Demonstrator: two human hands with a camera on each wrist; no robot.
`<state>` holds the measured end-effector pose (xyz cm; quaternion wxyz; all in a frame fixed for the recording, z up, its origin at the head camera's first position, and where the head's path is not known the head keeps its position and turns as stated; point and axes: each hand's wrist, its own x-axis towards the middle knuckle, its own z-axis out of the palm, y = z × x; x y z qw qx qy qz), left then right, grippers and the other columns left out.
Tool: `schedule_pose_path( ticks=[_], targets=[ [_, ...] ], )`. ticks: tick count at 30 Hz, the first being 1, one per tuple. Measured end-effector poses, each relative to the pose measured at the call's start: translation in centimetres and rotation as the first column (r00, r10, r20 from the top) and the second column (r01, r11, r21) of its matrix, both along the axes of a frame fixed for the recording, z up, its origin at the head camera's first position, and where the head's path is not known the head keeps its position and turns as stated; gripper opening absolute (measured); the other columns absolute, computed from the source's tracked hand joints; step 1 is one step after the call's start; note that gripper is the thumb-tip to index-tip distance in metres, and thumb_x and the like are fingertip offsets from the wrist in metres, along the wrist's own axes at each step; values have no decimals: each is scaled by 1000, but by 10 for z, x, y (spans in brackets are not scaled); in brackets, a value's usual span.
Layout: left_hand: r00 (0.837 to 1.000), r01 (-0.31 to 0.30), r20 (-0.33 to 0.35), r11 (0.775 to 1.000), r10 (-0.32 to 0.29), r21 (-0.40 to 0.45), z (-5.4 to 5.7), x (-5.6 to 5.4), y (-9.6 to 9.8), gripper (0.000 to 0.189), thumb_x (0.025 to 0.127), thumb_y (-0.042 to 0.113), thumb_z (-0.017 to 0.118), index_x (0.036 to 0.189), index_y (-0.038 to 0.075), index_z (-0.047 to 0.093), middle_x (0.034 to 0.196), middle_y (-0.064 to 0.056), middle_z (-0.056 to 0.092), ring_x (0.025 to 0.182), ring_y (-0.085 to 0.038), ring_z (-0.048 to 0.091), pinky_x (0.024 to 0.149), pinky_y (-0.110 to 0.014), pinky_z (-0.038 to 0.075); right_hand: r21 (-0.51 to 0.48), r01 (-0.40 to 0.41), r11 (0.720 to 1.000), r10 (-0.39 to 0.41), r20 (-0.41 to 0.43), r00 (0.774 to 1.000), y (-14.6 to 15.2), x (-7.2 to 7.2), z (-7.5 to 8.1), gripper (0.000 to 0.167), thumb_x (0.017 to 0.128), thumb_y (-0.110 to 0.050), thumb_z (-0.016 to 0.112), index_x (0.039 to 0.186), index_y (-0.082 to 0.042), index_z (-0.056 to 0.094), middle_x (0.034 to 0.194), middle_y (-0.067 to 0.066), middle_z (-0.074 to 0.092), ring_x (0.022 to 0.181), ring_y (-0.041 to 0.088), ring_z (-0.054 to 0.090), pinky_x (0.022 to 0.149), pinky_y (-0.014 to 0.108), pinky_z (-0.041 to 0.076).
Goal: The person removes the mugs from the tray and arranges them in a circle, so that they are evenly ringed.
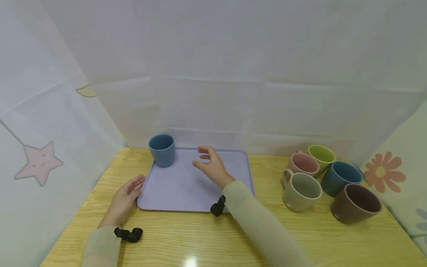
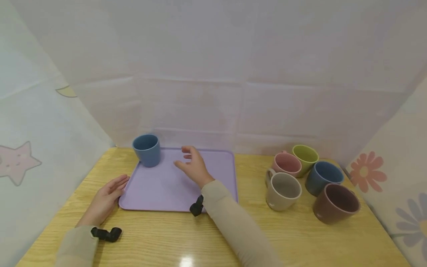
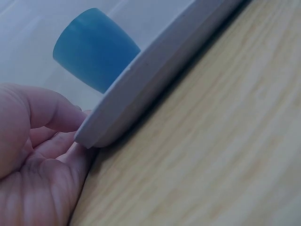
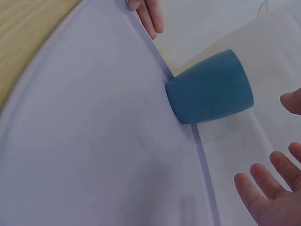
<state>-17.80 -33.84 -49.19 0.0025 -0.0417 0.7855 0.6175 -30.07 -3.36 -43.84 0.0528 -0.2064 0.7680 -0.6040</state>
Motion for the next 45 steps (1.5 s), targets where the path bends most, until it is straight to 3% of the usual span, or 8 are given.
schedule_pose_path(
  ticks=[7,14,18,23,33,37,45],
  targets=[
    [1000,-1,-2,1000,1,-5,-2,1,-1,56,108,2,37,161,-1,19,163,-22,27,150,-35,27,106,-10,37,20,21,1000,-22,75,997,-41,-8,3,72,88,-23,80,151,-20,44,148,6,51,132,25,52,101,42,53],
    [1000,-6,8,1000,6,-7,-3,1,-2,56,108,3,37,161,0,20,163,-19,27,150,-34,27,107,-10,36,154,-15,988,11,32,999,-80,-5,4,84,88,-26,81,158,-21,35,155,9,42,137,31,47,107,44,48],
    [1000,-13,12,1000,13,-16,-3,2,-1,55,108,4,37,161,1,21,163,-19,29,150,-33,28,107,-10,36,277,-29,961,30,2,1000,-93,0,9,81,91,-29,78,159,-30,33,157,9,35,141,28,42,112,45,44],
    [1000,-10,9,1000,10,-8,-4,0,-1,55,108,4,37,161,1,21,163,-18,29,150,-33,28,107,-11,36,338,-24,941,30,-13,999,-97,5,13,73,95,-28,73,157,-28,37,157,11,35,143,28,41,115,46,41],
    [1000,-13,5,1000,13,-3,-4,-1,-1,55,108,4,37,161,1,21,163,-19,29,150,-32,28,109,-12,36,370,44,928,-12,-88,996,-99,0,8,61,90,-31,80,141,-23,48,150,11,43,136,25,49,111,41,45],
    [1000,-15,0,1000,15,-6,-3,0,-1,55,108,5,38,160,1,22,163,-19,29,150,-33,29,108,-12,37,339,87,937,-55,-103,993,-103,1,7,56,88,-35,82,132,-19,51,146,10,45,128,22,53,108,37,47],
    [1000,-2,-10,1000,2,-1,-2,0,-1,55,109,6,37,160,-1,20,163,-21,28,150,-35,28,107,-11,38,280,231,932,-199,-139,970,-108,5,5,57,80,-51,84,108,-12,52,130,5,47,98,17,53,83,32,51]
  ],
)
